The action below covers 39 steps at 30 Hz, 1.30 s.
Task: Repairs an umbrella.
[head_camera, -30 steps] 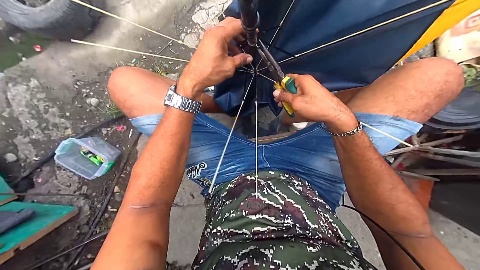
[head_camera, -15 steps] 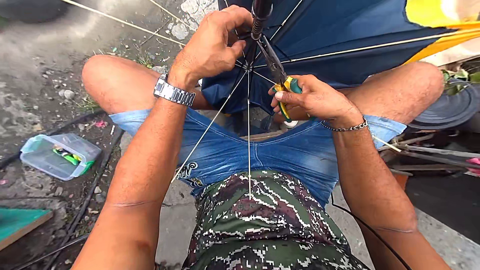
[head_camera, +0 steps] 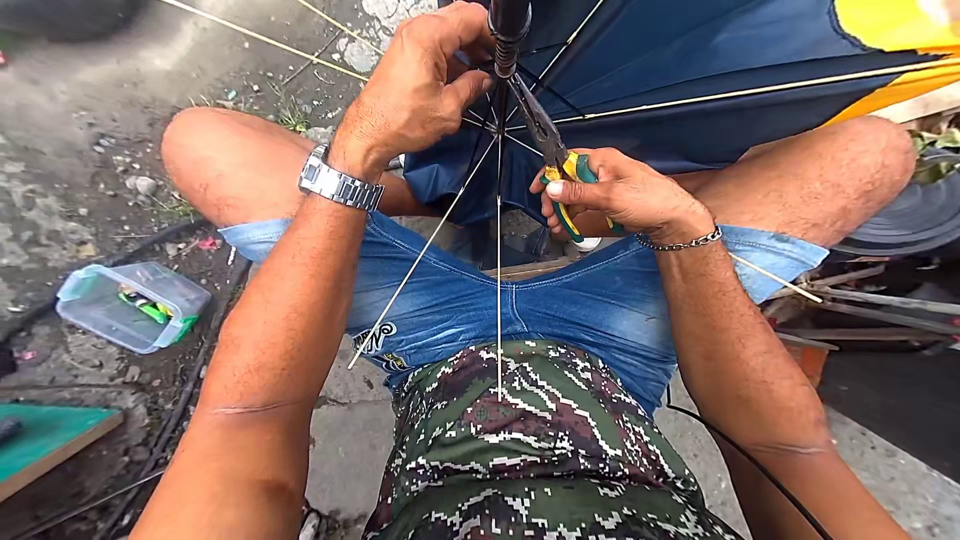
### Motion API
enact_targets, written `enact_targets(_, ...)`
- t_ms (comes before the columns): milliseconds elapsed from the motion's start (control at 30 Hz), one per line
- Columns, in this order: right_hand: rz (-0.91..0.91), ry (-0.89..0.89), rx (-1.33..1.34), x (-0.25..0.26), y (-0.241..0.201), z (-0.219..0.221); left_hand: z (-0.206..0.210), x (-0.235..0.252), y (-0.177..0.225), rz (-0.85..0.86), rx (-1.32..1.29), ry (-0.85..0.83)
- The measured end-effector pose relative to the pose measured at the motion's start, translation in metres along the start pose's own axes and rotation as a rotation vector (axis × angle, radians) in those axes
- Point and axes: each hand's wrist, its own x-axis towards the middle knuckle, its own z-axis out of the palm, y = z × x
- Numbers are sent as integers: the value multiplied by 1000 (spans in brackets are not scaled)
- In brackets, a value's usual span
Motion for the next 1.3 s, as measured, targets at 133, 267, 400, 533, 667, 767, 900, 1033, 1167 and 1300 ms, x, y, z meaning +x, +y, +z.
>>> enact_targets(133,-46,-23,-26,9,5,-1,-1,0,-1,21,-31,8)
enact_targets(267,-67,-13,-65,20,7,1,-6,0,-5,30,-45,14)
enact_targets(400,-91,11,-116,33,11,1,-12,-2,-10,16,-33,6)
enact_targets(533,-106,6,-153,52,16,-6,-18,-3,-13,8,-31,2)
enact_targets(667,-193,1,-205,67,24,-10,-23,-4,-13,19,-39,-18)
enact_targets(767,-238,22,-256,71,27,-9,-26,-5,-15,15,-51,-31)
enact_targets(900,-272,47,-297,75,27,-9,-27,-7,-14,14,-63,-24)
enact_targets(1033,-258,16,-333,74,26,-14,-26,-7,-14,20,-52,-30)
enact_targets(1167,-257,3,-328,73,25,-14,-26,-6,-13,24,-51,-40)
enact_targets(1300,-274,6,-303,74,28,-13,-25,-5,-12,26,-67,-41)
